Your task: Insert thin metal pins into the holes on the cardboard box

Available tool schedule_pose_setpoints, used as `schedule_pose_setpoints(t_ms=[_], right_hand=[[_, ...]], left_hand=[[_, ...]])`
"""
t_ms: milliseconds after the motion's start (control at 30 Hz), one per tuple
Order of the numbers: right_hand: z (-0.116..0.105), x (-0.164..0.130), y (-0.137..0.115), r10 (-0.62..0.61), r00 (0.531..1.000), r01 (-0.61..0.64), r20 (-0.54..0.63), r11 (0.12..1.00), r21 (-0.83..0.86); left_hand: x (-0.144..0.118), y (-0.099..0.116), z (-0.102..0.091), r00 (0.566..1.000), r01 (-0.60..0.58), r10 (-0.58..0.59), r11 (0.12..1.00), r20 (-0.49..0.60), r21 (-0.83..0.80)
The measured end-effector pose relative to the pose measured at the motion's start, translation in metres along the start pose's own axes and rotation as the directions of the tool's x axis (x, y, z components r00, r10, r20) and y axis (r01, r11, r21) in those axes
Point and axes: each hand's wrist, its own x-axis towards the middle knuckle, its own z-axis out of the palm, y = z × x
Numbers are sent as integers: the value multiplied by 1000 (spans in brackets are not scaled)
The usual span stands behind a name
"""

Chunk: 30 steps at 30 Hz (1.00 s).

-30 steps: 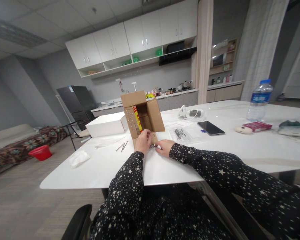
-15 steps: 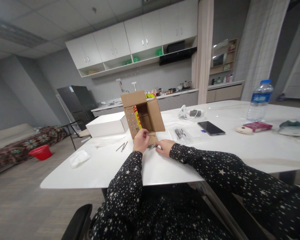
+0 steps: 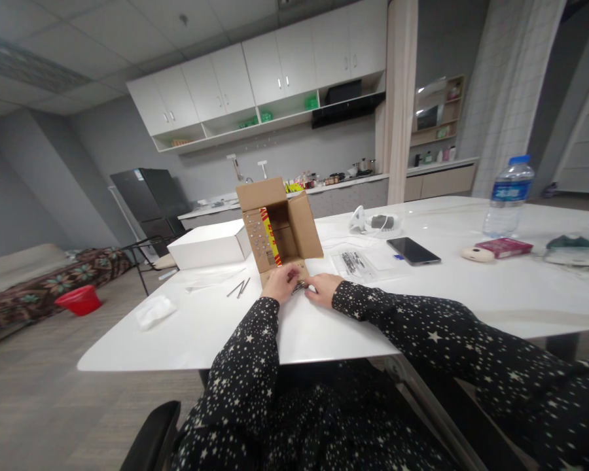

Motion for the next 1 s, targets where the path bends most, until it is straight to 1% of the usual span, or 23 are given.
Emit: schedule_pose_setpoints(t_ms=[100, 167, 233, 333, 433, 533, 633, 733, 800, 933, 1000], right_hand=[[-1, -1, 0, -4, 1000, 4, 5, 1000, 0], [-2, -1, -1, -7, 1000, 7, 4, 1000, 3], [-2, -2, -1, -4, 1000, 4, 1, 1000, 4], [-1, -2, 0, -11, 1000, 11, -4, 1000, -2], [2, -1, 2, -29, 999, 29, -18, 1000, -5], [5, 0, 3, -50, 998, 50, -29, 999, 9], [8, 1, 4, -69, 997, 70, -29, 997, 32], [9, 3, 4, -86, 996, 87, -22, 995, 43], [10, 4, 3, -84, 996, 84, -15, 996, 43], [10, 4, 1, -89, 996, 90, -9, 995, 42], [10, 4, 1, -102, 995, 102, -11, 994, 46]], left_hand=[[0, 1, -1, 1000, -6, 6, 1000, 20, 4], [0, 1, -2, 1000, -8, 8, 1000, 8, 3], [0, 0, -3, 999, -4, 4, 1000, -39, 1], [0, -3, -8, 986, 22, -23, 1000, -165, -7], [0, -7, -16, 952, 94, -93, 995, -293, -10], [-1, -12, -24, 901, 170, -161, 985, -404, -15], [-3, -13, -31, 850, 248, -230, 968, -475, -27], [-5, -12, -35, 823, 310, -285, 950, -491, -32], [-5, -11, -36, 821, 319, -294, 947, -488, -35], [-5, -13, -33, 840, 297, -280, 954, -464, -38], [-5, -14, -30, 866, 287, -272, 958, -421, -28]])
